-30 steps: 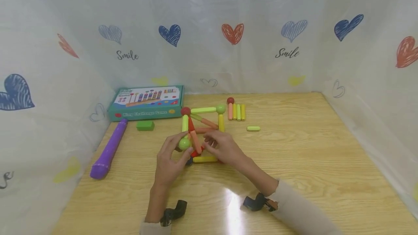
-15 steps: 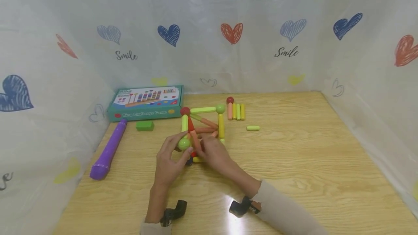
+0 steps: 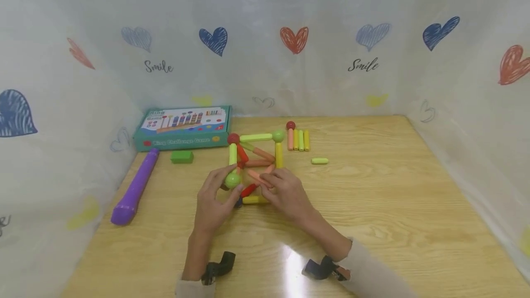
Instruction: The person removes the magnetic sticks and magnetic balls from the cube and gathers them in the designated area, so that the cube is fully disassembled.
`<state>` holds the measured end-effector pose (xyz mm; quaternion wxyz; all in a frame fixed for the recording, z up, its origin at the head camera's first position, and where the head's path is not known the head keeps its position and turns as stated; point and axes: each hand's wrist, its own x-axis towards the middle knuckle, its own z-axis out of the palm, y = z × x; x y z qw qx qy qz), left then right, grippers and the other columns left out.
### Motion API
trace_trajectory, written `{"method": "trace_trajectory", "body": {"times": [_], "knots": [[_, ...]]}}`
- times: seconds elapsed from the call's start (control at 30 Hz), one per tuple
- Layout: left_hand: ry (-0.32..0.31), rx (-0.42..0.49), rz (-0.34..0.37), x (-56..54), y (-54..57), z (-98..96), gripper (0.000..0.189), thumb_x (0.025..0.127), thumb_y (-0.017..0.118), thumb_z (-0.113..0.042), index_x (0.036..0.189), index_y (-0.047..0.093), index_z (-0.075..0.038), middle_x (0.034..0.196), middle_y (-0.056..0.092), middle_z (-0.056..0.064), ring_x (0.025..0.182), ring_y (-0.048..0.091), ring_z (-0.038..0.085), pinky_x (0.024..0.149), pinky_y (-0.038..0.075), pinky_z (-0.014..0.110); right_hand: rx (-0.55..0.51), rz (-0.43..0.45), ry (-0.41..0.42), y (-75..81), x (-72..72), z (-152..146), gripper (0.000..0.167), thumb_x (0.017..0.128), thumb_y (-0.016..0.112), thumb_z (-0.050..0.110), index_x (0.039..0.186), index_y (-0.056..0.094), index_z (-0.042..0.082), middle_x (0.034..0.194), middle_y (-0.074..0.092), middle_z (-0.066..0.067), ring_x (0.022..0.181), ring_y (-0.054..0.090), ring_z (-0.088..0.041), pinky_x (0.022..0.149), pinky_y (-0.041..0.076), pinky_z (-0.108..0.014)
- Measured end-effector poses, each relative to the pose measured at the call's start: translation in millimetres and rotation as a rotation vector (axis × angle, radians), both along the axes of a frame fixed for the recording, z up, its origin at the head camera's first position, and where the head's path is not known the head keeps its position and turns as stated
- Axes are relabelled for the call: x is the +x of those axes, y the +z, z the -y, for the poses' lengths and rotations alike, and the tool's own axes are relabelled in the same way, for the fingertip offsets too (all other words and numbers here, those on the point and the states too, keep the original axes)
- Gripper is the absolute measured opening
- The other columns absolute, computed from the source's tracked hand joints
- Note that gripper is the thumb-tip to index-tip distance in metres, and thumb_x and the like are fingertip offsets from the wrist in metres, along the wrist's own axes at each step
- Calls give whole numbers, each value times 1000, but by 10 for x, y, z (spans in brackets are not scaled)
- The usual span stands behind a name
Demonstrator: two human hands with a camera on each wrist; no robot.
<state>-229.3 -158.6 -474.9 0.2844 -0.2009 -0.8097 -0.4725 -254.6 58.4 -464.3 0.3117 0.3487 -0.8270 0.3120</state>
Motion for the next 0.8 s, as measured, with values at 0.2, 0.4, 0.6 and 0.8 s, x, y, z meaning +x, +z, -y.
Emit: {"method": "trace_trajectory", "body": {"times": [0.2,0.4,0.6,0.8], "knots": [[13,-15,41,27,5,10,50,87,77,-11,135,62,-12,121,60,3,92,56,15,77,50,24,-36,75,22,121,36,-155,21,80,82,3,101,78,3,89,72,-3,83,64,-15,70,56,-25],[25,-26,25,30,18,13,52,86,78,-11,135,62,-12,121,60,3,92,57,15,77,50,23,-66,97,43,162,-10,-343,25,79,82,1,103,76,3,91,72,-2,83,63,-15,69,55,-27],[6,-7,-9,6,-2,7,54,81,81,-3,132,63,-7,120,61,8,90,57,16,75,50,26,-70,62,49,174,-39,-557,25,80,81,1,104,74,3,94,72,-3,84,63,-17,68,56,-34],[-4,12,-18,-6,-6,-8,52,79,79,4,128,62,2,117,61,15,87,56,20,74,50,29,-83,27,13,169,-119,-811,26,79,81,-2,103,74,2,91,71,-4,81,63,-17,64,56,-36]]}}
